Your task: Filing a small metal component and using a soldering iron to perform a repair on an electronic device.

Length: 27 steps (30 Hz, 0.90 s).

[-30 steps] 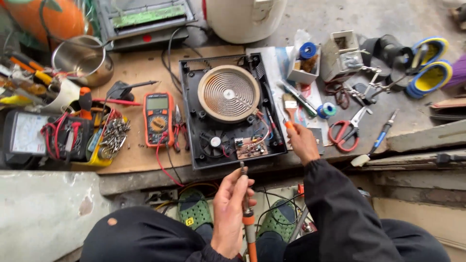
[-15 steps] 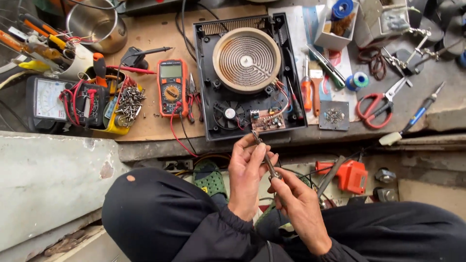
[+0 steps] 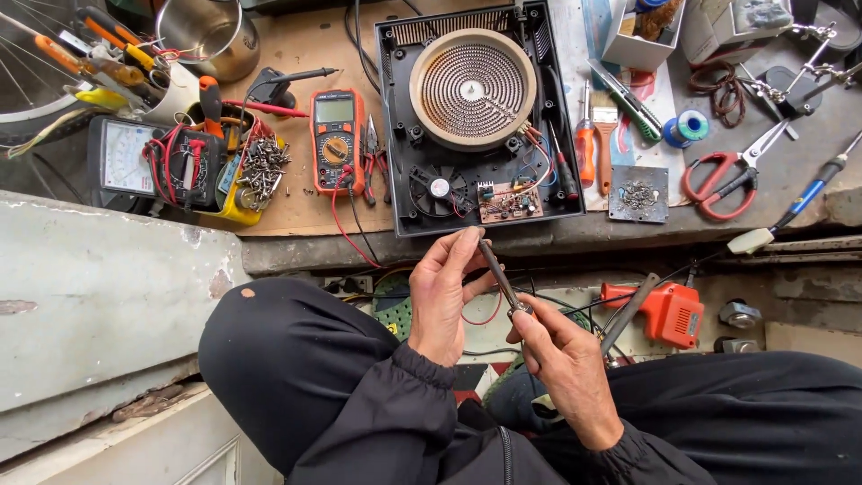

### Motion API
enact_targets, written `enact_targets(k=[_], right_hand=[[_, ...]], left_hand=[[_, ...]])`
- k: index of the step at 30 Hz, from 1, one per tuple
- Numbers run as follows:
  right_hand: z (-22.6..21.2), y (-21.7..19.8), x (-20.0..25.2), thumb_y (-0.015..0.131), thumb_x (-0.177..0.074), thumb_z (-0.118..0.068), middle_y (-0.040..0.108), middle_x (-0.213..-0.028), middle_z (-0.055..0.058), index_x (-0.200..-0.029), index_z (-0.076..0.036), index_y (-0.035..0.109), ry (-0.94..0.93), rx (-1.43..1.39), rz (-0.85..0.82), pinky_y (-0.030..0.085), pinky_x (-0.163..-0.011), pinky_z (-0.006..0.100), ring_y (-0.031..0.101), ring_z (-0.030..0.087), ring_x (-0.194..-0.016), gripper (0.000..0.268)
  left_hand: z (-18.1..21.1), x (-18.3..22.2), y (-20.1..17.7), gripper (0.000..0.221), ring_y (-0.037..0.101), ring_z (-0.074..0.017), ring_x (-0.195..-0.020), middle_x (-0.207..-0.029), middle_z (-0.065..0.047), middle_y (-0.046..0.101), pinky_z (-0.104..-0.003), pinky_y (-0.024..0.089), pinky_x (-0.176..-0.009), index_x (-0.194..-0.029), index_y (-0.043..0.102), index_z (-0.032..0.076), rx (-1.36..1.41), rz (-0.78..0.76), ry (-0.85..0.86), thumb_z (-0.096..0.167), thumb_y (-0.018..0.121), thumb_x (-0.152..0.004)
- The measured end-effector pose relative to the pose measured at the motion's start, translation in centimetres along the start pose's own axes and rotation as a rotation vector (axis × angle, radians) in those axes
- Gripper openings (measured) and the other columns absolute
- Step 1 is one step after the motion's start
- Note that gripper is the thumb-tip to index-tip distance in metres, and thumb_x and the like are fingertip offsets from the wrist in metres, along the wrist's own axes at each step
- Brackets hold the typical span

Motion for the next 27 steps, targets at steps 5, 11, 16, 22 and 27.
enact_targets(k=[5, 11, 16, 22, 27], right_hand=[[0.2, -0.1, 0.3, 0.072, -0.101, -0.011, 0.076, -0.081, 0.012, -0.141, 0.002, 0.081, -0.005, -0.035, 0.001, 0.036, -0.046, 0.026, 0.048, 0.011, -0.055, 0.043], [1.1, 0.2, -0.1, 0.075, -0.099, -0.013, 0.078, -0.081, 0.009, -0.136, -0.002, 0.085, 0.051, -0.067, 0.047, 0.04, -0.049, 0.025, 0.052, 0.012, -0.056, 0.04], [-1.0, 0.2, 0.8, 0.074, -0.099, -0.015, 0.077, -0.083, 0.009, -0.139, -0.002, 0.085, 0.04, -0.131, 0.018, 0.05, -0.055, 0.026, 0.054, 0.01, -0.058, 0.043], [-1.5, -0.3, 1.3, 0.076, -0.099, -0.01, 0.074, -0.089, 0.0, -0.135, -0.003, 0.083, -0.14, -0.086, 0.174, 0.043, -0.055, 0.023, 0.055, 0.009, -0.065, 0.037], [-1.8, -0.6, 1.0, 0.08, -0.094, -0.01, 0.073, -0.091, 0.0, -0.137, -0.01, 0.075, -0.299, 0.134, 0.401, 0.054, -0.063, 0.026, 0.063, 0.011, -0.072, 0.044]], left_hand=[[0.1, 0.0, 0.0, 0.023, 0.073, -0.0168, -0.089, -0.099, -0.01, 0.077, -0.035, 0.066, -0.08, -0.116, 0.077, 0.001, -0.007, 0.01, 0.014, 0.017, 0.079, -0.1], [-0.4, -0.8, -0.6, 0.027, 0.073, -0.0202, -0.09, -0.106, -0.012, 0.079, -0.034, 0.061, -0.081, -0.119, 0.078, -0.002, -0.004, 0.032, 0.015, 0.016, 0.079, -0.098], [0.3, -1.2, 1.3, 0.019, 0.071, -0.0174, -0.082, -0.095, -0.008, 0.076, -0.031, 0.061, -0.076, -0.111, 0.077, 0.001, -0.028, -0.015, 0.037, 0.018, 0.078, -0.103], [0.3, -1.0, 5.7, 0.022, 0.067, -0.0127, -0.081, -0.094, -0.006, 0.075, -0.032, 0.064, -0.077, -0.103, 0.076, 0.002, -0.115, -0.124, 0.08, 0.024, 0.074, -0.107], [-1.6, 2.2, 9.7, 0.057, 0.073, -0.0171, -0.101, -0.119, -0.012, 0.078, -0.029, 0.062, -0.088, -0.155, 0.058, 0.003, -0.385, -0.284, 0.195, 0.006, 0.071, -0.1]])
Point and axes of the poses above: each hand's wrist, its own x-axis away from the middle knuckle, its own y-axis out of the palm, z = x × y, the point moved 3 cm from there along -x, towards the middle knuckle
